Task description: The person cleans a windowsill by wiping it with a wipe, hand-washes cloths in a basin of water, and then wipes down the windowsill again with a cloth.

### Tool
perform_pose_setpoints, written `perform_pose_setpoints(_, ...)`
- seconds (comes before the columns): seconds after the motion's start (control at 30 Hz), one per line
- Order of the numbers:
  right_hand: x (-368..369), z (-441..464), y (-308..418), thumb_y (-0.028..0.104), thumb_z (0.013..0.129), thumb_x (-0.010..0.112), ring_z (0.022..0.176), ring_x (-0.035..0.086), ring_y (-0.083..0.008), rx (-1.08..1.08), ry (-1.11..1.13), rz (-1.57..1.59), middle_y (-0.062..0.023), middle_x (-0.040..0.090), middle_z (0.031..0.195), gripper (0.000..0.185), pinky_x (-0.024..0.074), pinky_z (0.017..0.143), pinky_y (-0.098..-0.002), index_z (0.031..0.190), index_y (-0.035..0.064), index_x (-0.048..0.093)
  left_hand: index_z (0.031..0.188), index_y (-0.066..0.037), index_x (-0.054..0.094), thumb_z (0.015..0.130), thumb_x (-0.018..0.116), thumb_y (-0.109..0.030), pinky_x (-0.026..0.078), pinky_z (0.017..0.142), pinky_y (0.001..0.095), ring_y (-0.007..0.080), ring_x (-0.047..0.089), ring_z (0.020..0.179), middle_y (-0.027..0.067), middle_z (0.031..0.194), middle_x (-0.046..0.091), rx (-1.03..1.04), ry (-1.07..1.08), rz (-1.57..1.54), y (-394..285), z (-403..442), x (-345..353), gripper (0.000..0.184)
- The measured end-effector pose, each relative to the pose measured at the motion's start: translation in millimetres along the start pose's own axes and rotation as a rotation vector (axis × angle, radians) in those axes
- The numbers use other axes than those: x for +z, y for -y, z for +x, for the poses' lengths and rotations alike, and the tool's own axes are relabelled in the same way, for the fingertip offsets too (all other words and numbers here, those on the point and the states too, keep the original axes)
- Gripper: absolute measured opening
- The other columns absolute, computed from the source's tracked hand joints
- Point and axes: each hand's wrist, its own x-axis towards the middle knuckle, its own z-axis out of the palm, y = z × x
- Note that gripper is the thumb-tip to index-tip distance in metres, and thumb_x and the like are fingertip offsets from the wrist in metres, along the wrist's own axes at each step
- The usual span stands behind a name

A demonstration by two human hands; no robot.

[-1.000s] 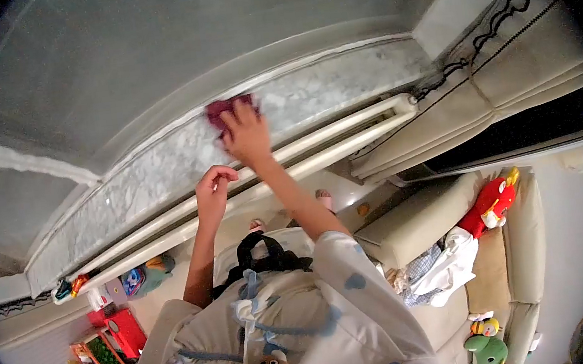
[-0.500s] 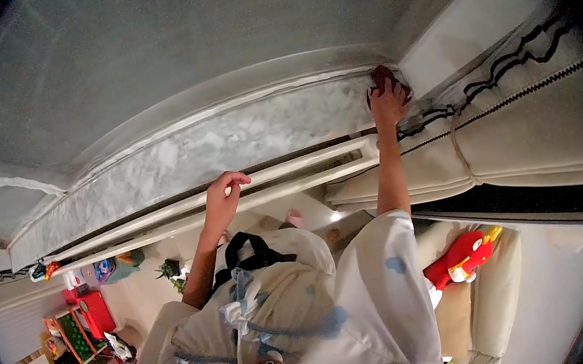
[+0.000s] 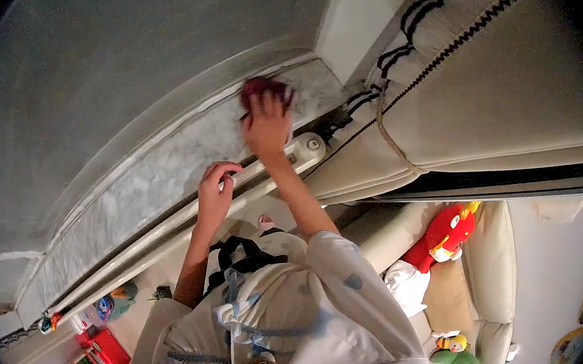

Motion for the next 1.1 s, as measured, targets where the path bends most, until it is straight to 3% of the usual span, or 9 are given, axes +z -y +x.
perform_pose_setpoints(0.17,3,57,-68,0.032,0.079,0.045,0.115,0.036,-0.0293,0.318,0.008,-0.240,-0.0138,0.040,0.128,0.051,0.0283,0.093,-0.0486,0.124,0.0076,0.042,0.085,-0.003,0.057,0.073,0.045,0.008,0.042,0.069,0.0264,0.0206,0.053,0.075,0.0083,0.088,0.058,-0.035,0.105,-0.018,-3,4,21,0.021)
perform_pose_setpoints(0.3,6,82,-77,0.032,0.078,0.047,0.112,0.038,-0.0311,0.308,0.022,-0.298,-0.0149,0.042,0.125,0.052,0.0301,0.092,-0.0498,0.122,0.0038,0.043,0.087,-0.003,0.058,0.074,0.044,0.008,0.042,0.068,0.0254,0.0191,0.054,0.077,0.0086,0.087,0.057,-0.159,0.209,-0.069,-4,-3,28,0.021)
perform_pose_setpoints(0.37,10,84,-74,0.032,0.077,0.048,0.112,0.038,-0.0324,0.340,-0.069,-0.314,-0.0154,0.042,0.124,0.053,0.0309,0.091,-0.0509,0.120,0.0013,0.044,0.087,-0.003,0.058,0.076,0.044,0.008,0.042,0.065,0.0247,0.0175,0.055,0.076,0.0088,0.085,0.056,-0.096,0.190,-0.051,-5,-4,26,0.020)
perform_pose_setpoints(0.43,10,87,-75,0.033,0.077,0.049,0.112,0.037,-0.0320,0.318,-0.041,-0.335,-0.0151,0.042,0.124,0.054,0.0312,0.091,-0.0510,0.120,0.0020,0.044,0.087,-0.002,0.057,0.074,0.045,0.005,0.045,0.066,0.0307,0.0222,0.056,0.072,0.0120,0.082,0.055,-0.093,0.185,-0.053,-7,-7,20,0.019)
perform_pose_setpoints(0.7,-18,29,-96,0.032,0.079,0.050,0.110,0.039,-0.0302,0.229,0.086,-0.358,-0.0131,0.044,0.120,0.049,0.0372,0.086,-0.0510,0.120,0.0048,0.043,0.087,-0.001,0.057,0.076,0.044,0.006,0.046,0.070,0.0280,0.0196,0.060,0.078,0.0105,0.084,0.061,-0.186,0.166,-0.146,-2,-31,0,0.019)
perform_pose_setpoints(0.8,-32,12,-98,0.029,0.079,0.052,0.113,0.037,-0.0315,0.290,0.137,-0.307,-0.0142,0.043,0.118,0.047,0.0471,0.073,-0.0467,0.119,0.0049,0.042,0.087,-0.001,0.057,0.076,0.044,0.006,0.047,0.071,0.0274,0.0180,0.061,0.079,0.0098,0.084,0.062,-0.190,0.187,-0.162,-6,-31,-3,0.018)
perform_pose_setpoints(0.93,-40,14,-106,0.025,0.080,0.048,0.109,0.043,-0.0343,0.361,0.105,-0.123,-0.0169,0.043,0.117,0.044,0.0461,0.076,-0.0472,0.118,0.0039,0.042,0.088,0.000,0.057,0.077,0.045,0.005,0.047,0.072,0.0271,0.0172,0.061,0.078,0.0096,0.084,0.062,-0.162,0.194,-0.163,-3,-29,4,0.017)
perform_pose_setpoints(1.0,-38,19,-113,0.022,0.081,0.045,0.099,0.050,-0.0367,0.527,-0.042,0.118,-0.0202,0.046,0.114,0.042,0.0451,0.078,-0.0468,0.117,0.0006,0.041,0.088,0.000,0.057,0.078,0.045,0.004,0.047,0.072,0.0271,0.0171,0.061,0.078,0.0095,0.083,0.062,-0.150,0.213,-0.176,-5,-28,8,0.016)
perform_pose_setpoints(1.1,-42,25,-125,0.020,0.082,0.042,0.094,0.053,-0.0370,0.644,-0.080,0.107,-0.0220,0.050,0.109,0.043,0.0445,0.079,-0.0468,0.117,-0.0031,0.039,0.088,0.000,0.057,0.079,0.044,0.005,0.046,0.073,0.0259,0.0152,0.059,0.079,0.0080,0.084,0.062,-0.143,0.264,-0.213,-7,-27,14,0.017)
